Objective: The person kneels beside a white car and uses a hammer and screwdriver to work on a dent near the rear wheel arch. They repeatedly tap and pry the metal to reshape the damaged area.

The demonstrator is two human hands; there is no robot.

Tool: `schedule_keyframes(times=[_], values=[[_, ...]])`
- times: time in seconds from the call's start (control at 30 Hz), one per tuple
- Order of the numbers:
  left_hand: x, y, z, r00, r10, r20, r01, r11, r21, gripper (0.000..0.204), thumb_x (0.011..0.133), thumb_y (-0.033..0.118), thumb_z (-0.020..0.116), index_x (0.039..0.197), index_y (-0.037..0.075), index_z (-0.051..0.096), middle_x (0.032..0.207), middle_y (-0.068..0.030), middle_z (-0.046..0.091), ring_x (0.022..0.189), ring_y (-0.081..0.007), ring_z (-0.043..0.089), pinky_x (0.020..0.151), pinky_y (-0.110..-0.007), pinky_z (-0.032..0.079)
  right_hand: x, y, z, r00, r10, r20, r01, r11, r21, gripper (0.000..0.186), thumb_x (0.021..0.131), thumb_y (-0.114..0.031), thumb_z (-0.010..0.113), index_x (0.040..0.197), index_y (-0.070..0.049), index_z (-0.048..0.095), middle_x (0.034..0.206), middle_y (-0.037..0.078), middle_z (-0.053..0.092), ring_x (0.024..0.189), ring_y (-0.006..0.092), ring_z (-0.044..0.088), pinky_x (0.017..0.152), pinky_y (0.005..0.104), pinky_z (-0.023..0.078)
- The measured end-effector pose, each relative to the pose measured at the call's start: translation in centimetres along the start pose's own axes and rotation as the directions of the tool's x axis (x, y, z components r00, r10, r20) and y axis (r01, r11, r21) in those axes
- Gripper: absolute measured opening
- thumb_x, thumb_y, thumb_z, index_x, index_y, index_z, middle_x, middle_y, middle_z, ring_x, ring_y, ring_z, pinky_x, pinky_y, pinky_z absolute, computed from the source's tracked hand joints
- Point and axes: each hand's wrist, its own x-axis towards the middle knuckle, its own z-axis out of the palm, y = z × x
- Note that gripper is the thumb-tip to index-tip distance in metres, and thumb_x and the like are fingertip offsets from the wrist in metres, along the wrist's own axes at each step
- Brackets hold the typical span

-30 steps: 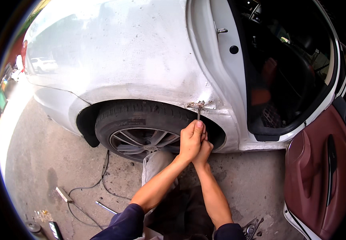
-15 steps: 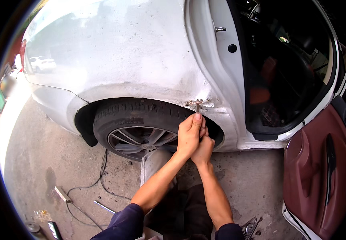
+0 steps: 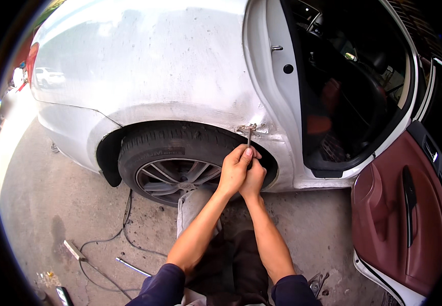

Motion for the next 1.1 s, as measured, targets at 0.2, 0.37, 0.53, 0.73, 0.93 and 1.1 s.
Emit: schedule_keyframes(times=[0.2,0.37,0.53,0.73,0.93,1.1], values=[[-2.5,-0.7,0.6,1.000,-0.023,0.007,0.023,1.000,-0.001,0.033,0.105,0.025,0.049,0.092,-0.001,0.062,0.088,-0.0061,0.066,0.082,-0.0131,0.057,0.079,-0.028,0.048,-1.8,-0.2,-1.7,0.998,-0.028,0.057,0.026,0.999,0.032,0.032,0.090,-0.022,0.067,0.106,0.005,0.063,0.080,0.025,0.069,0.083,0.0330,0.072,0.068,0.0376,0.054],[-2.7,-0.2,0.2,1.000,0.011,0.000,-0.011,1.000,0.006,0.037,0.105,0.028,0.049,0.088,-0.001,0.062,0.086,-0.0061,0.066,0.081,-0.0126,0.056,0.079,-0.029,0.047,-2.0,-2.1,-2.2,0.994,0.023,0.106,-0.022,1.000,-0.016,0.031,0.094,-0.021,0.063,0.104,0.008,0.063,0.084,0.020,0.070,0.085,0.0203,0.070,0.073,0.0340,0.053],[-3.5,0.4,0.4,0.997,-0.072,-0.035,0.073,0.996,0.052,0.036,0.106,0.026,0.048,0.084,-0.001,0.058,0.082,-0.0062,0.063,0.078,-0.0125,0.054,0.076,-0.028,0.045,-2.9,-2.0,-2.7,0.973,0.140,0.185,-0.162,0.981,0.110,0.045,0.091,-0.023,0.067,0.122,0.009,0.057,0.102,0.026,0.070,0.101,0.0320,0.070,0.081,0.0374,0.054],[-1.7,0.4,0.7,0.984,-0.141,-0.106,0.146,0.988,0.044,0.035,0.105,0.025,0.049,0.083,0.000,0.059,0.080,-0.0050,0.062,0.076,-0.0114,0.053,0.074,-0.026,0.044,-1.3,-2.6,-2.3,0.931,0.265,0.251,-0.287,0.957,0.053,0.045,0.096,-0.026,0.062,0.125,0.007,0.057,0.108,0.024,0.070,0.102,0.0291,0.070,0.081,0.0356,0.054],[-1.1,-2.4,0.5,0.996,-0.055,-0.064,0.056,0.998,0.014,0.032,0.104,0.022,0.050,0.087,-0.002,0.063,0.079,-0.0063,0.064,0.075,-0.0124,0.057,0.073,-0.028,0.047,-1.3,1.3,-0.3,0.999,0.008,0.038,-0.004,0.994,-0.105,0.031,0.091,-0.026,0.068,0.099,0.003,0.064,0.083,0.021,0.069,0.078,0.0321,0.072,0.065,0.0362,0.054],[-1.9,-5.5,0.6,0.993,-0.109,-0.032,0.110,0.994,0.024,0.033,0.105,0.026,0.049,0.090,0.000,0.062,0.083,-0.0060,0.065,0.080,-0.0117,0.059,0.075,-0.026,0.047,-2.4,5.5,0.5,0.999,0.010,-0.033,-0.010,1.000,0.017,0.024,0.096,-0.021,0.062,0.096,0.003,0.062,0.077,0.019,0.068,0.070,0.0250,0.071,0.062,0.0342,0.053]])
